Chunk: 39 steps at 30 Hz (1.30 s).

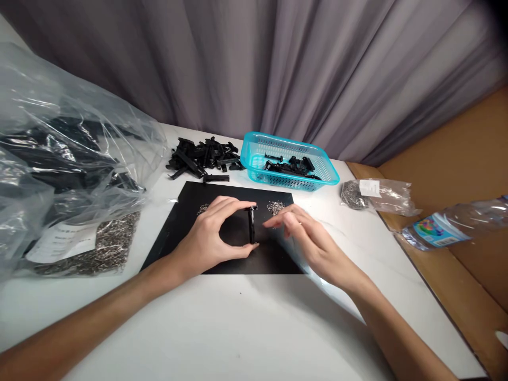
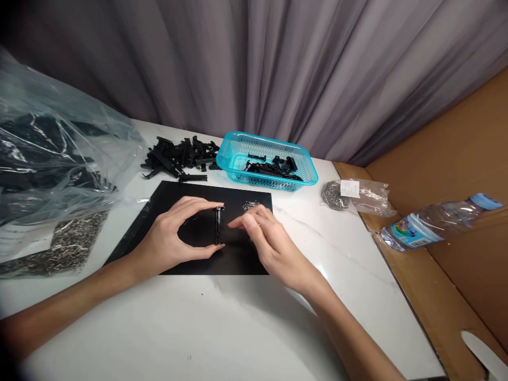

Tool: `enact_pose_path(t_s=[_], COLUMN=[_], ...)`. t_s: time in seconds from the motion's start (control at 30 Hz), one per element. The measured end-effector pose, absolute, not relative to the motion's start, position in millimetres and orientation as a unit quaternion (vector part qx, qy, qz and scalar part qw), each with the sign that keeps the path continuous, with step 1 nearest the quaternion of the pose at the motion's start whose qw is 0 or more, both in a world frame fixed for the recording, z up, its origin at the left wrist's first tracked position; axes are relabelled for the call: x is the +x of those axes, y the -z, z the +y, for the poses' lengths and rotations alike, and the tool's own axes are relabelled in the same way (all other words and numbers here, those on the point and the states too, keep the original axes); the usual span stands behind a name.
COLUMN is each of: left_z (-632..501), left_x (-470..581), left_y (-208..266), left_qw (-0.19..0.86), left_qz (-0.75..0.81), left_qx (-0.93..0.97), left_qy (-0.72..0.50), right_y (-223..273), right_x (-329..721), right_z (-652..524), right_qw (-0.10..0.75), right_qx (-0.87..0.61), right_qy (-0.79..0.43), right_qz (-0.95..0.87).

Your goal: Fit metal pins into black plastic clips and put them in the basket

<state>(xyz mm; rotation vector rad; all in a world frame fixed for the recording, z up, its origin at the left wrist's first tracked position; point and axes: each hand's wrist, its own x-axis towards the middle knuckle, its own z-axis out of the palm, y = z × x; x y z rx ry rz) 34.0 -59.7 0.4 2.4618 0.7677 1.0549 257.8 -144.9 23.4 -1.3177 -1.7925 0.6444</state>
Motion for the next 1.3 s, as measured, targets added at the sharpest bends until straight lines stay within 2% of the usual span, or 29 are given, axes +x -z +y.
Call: enact_pose_path(t_s=[0.07,0.13,0.27,0.4,0.83,1.3], left_z=[-59.9,-60.0,-59.6,-59.1,-63.5,-62.7], left_x=[34.3,34.9,35.1,34.0,32.6,31.6], left_y=[-1.3,-1.6,-2.6,-4.7,1.9,5.0], left_qw=[0.189,0.197,0.2,0.202,0.156,0.132], left_qz=[0.277,0.276,0.289,0.305,0.282,0.274], left_qx=[0.867,0.867,0.865,0.862,0.856,0.85], left_qy=[-0.368,-0.365,-0.357,-0.352,-0.405,-0.43], right_y=[-25.3,-23.8,-20.6,-19.6,-9.7,-8.8], right_x=[261.1,261.5,255.1,248.3,243.2,240.5], right_z=[-146.0,-146.5,-146.8,-146.2,-147.7,-153.1], right_qw=[0.415,0.424,0.462,0.482,0.482,0.478], right_qx=[-0.539,-0.556,-0.509,-0.464,-0.434,-0.456], right_qy=[-0.206,-0.209,-0.351,-0.407,-0.456,-0.44], right_qz=[-0.703,-0.684,-0.636,-0.622,-0.609,-0.609])
